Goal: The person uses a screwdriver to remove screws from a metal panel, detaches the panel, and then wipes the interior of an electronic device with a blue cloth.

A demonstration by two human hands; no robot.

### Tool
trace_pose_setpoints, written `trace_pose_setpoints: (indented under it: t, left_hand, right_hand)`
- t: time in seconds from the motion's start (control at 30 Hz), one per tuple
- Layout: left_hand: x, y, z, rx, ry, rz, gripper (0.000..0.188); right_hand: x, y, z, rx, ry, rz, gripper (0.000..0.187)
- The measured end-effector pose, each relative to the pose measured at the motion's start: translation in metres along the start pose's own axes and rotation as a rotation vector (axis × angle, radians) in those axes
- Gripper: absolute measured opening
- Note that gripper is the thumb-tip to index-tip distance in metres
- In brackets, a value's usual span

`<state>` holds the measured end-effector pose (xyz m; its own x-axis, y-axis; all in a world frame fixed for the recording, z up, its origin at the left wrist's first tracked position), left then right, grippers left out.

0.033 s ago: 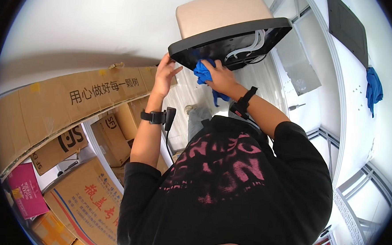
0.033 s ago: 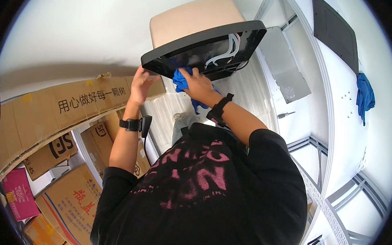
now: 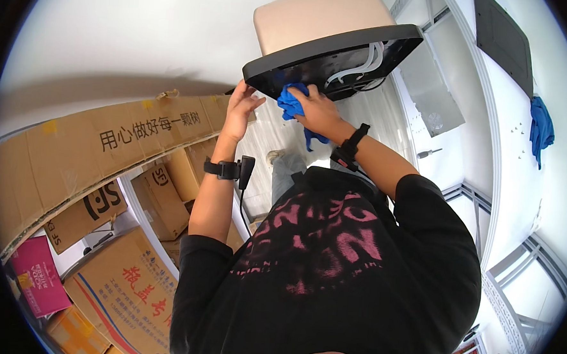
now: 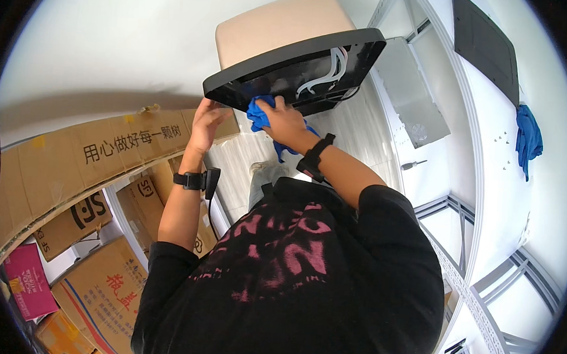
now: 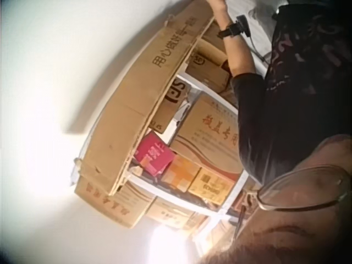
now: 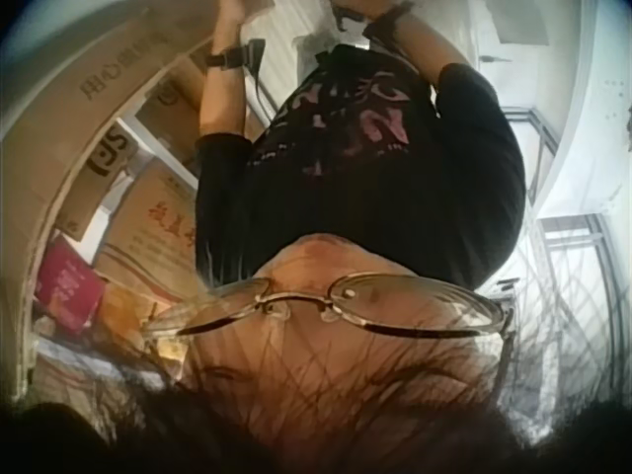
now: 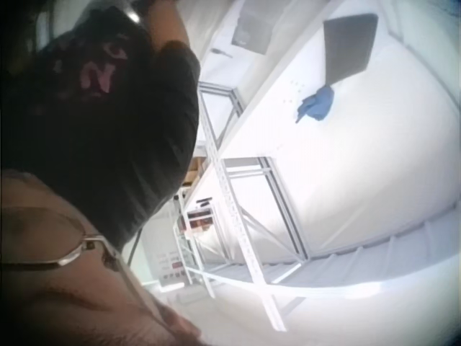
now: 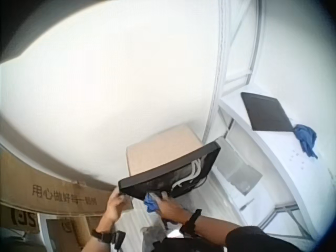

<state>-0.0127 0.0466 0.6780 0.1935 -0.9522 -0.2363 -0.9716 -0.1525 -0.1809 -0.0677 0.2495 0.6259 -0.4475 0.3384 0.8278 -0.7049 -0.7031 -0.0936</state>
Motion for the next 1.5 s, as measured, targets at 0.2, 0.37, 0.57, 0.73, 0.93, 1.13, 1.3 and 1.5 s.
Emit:
trace_pose_setpoints:
  t: [0.2, 0.37, 0.57, 0.73, 0.93, 1.13, 1.3, 1.5]
  left_hand:
    - [0.003, 0.008, 0.038, -0.06, 0.358, -0.101, 0.028]
    - [-0.004, 0.013, 0.036, -0.124, 0.756, -0.209, 0.024]
    - [-0.007, 0.016, 0.031, -0.22, 1.018, -0.222, 0.026]
    - [-0.007, 0.015, 0.031, -0.252, 1.029, -0.208, 0.027]
    - [-0.01, 0.015, 0.029, -0.206, 1.061, -0.191, 0.029]
    - [-0.004, 0.016, 0.034, -0.314, 1.035, -0.167, 0.03]
    - [-0.006, 0.015, 0.036, -0.267, 0.99, -0.176, 0.029]
    - [-0.01, 0.012, 0.034, -0.236, 1.04, -0.189, 0.025]
  right_hand:
    - [-0.028, 0.017, 0.018, -0.001, -0.059, -0.042, 0.063]
    - [-0.034, 0.022, 0.005, 0.012, -0.031, 0.035, 0.066]
    - [-0.029, 0.021, 0.003, 0.027, 0.026, 0.141, 0.064]
    - [-0.02, 0.022, 0.004, 0.006, 0.057, 0.104, 0.064]
    - [-0.031, 0.023, 0.004, -0.005, 0.049, 0.096, 0.061]
    - [-0.029, 0.0, -0.006, 0.04, 0.062, 0.265, 0.063]
    - [-0.045, 0.015, -0.007, -0.068, -0.003, -0.025, 0.056]
    - [-0.065, 0.029, 0.003, -0.147, -0.129, 0.04, 0.044]
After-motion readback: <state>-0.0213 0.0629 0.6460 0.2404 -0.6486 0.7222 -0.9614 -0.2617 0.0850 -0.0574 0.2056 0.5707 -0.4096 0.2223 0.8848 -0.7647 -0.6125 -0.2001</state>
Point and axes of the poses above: each hand's wrist, its own y-axis towards the middle knuckle, its own x-axis out of the back of the hand, z = x × y, the point moved 1 cm from there along y, towards the middle knuckle, and after that the axes turned 4 degrees about z, right-handed, at the moved point
